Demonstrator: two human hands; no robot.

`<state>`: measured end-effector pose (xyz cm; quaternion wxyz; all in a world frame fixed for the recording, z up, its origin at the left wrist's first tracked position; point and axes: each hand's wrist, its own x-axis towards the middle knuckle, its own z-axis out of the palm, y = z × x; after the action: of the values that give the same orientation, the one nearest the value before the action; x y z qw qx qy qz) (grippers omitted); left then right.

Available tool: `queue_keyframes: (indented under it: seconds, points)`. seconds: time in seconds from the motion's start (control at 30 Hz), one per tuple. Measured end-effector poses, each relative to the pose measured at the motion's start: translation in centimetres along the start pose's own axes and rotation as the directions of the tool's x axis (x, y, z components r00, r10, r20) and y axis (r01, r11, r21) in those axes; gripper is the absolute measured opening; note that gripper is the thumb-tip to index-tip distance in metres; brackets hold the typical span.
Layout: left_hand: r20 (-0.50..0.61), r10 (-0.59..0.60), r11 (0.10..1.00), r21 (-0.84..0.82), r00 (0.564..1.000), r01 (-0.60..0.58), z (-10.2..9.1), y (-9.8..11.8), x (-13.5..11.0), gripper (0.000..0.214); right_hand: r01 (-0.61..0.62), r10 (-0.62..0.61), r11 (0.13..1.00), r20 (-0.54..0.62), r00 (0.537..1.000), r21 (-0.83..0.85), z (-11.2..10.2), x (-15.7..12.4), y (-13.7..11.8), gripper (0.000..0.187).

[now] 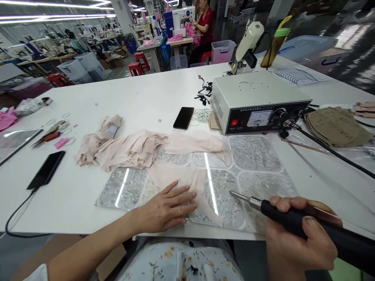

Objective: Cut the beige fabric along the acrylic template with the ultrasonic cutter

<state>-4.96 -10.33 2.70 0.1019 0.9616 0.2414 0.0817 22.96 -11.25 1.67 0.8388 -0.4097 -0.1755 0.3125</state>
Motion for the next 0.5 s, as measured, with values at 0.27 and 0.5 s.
queue_keyframes:
  seconds: [0.27,0.5]
  points:
    - [-0.109,-0.164,0.985,0.027,0.980,0.168,0.7,0.8,-0.8,0.034,-0.050,0.091,0.982,0.223,0.971,-0.184,-2.2,0.9,-0.7,0.017]
    - [-0.158,-0.251,0.947,0.163,0.955,0.276,0.2,-2.0,-3.7,0.033,-0.104,0.163,0.924,0.131,0.978,-0.368,-4.7,0.0,-0.7,0.046]
